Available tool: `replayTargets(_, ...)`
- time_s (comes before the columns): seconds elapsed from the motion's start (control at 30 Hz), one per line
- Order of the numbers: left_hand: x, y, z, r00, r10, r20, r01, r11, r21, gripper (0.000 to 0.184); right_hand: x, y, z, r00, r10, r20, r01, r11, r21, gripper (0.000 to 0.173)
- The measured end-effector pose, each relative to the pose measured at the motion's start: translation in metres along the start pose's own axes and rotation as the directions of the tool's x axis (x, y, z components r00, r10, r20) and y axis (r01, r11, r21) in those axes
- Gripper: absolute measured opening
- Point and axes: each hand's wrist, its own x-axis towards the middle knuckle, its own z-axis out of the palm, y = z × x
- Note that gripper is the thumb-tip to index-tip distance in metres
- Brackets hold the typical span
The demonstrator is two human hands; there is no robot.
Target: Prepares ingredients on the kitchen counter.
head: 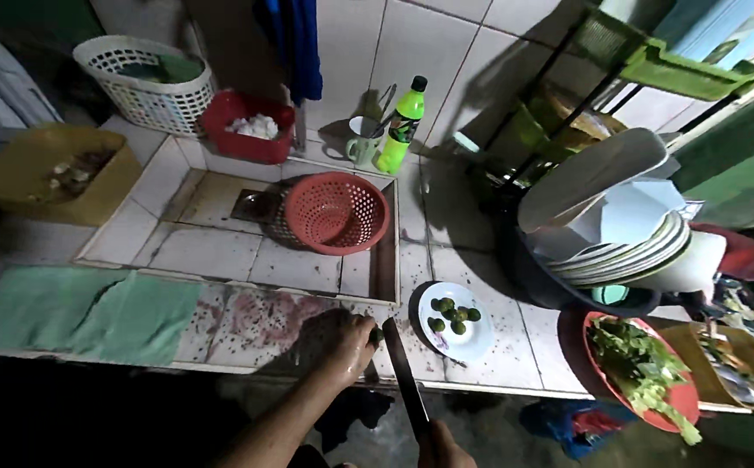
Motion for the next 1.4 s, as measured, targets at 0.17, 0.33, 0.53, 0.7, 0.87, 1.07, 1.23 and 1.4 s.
replayTargets(0.17, -0.001, 0.001, 0.001, 1.000, 0.019, -0.009, -0.019, 1.000, 0.009, 0.025, -0.002, -0.008, 0.000, 0.997, 0.051, 0.055, -0.048, 0.997, -0.055, 0.035)
replayTargets(0.33, -0.002, 0.004, -0.001, 1.000, 0.025, -0.009, -0.024, 0.999, 0.036, 0.026, -0.001, -0.012, 0.000, 0.995, 0.061, 0.074, -0.054, 0.994, -0.095, 0.035)
replayTargets(0.53, -0.002, 0.007, -0.004, 0.999, 0.025, 0.029, -0.026, 0.999, 0.027, 0.028, 0.000, -0.020, -0.002, 0.988, 0.122, 0.094, -0.104, 0.979, -0.172, 0.036)
replayTargets(0.7, 0.003, 0.004, -0.002, 0.997, 0.076, 0.019, -0.077, 0.996, 0.050, 0.025, 0.006, -0.036, -0.008, 0.967, 0.196, 0.163, -0.157, 0.961, -0.227, 0.038)
replayTargets(0.87, 0.004, 0.006, -0.009, 0.996, 0.072, 0.057, -0.076, 0.995, 0.071, 0.025, 0.026, -0.052, -0.011, 0.968, 0.179, 0.179, -0.137, 0.965, -0.226, 0.037)
replayTargets(1.07, 0.008, -0.001, -0.015, 0.994, 0.068, 0.082, -0.072, 0.996, 0.052, 0.026, 0.059, -0.072, -0.016, 0.974, 0.129, 0.185, -0.084, 0.969, -0.234, 0.035)
replayTargets(1.23, 0.010, -0.006, -0.013, 0.996, 0.036, 0.079, -0.035, 0.999, -0.020, 0.028, 0.062, -0.073, -0.022, 0.971, 0.121, 0.205, -0.074, 0.972, -0.224, 0.035)
replayTargets(1.4, 0.007, 0.001, -0.016, 0.995, -0.009, 0.101, 0.012, 0.999, -0.033, 0.032, 0.056, -0.075, -0.018, 0.964, 0.173, 0.203, -0.118, 0.959, -0.257, 0.037)
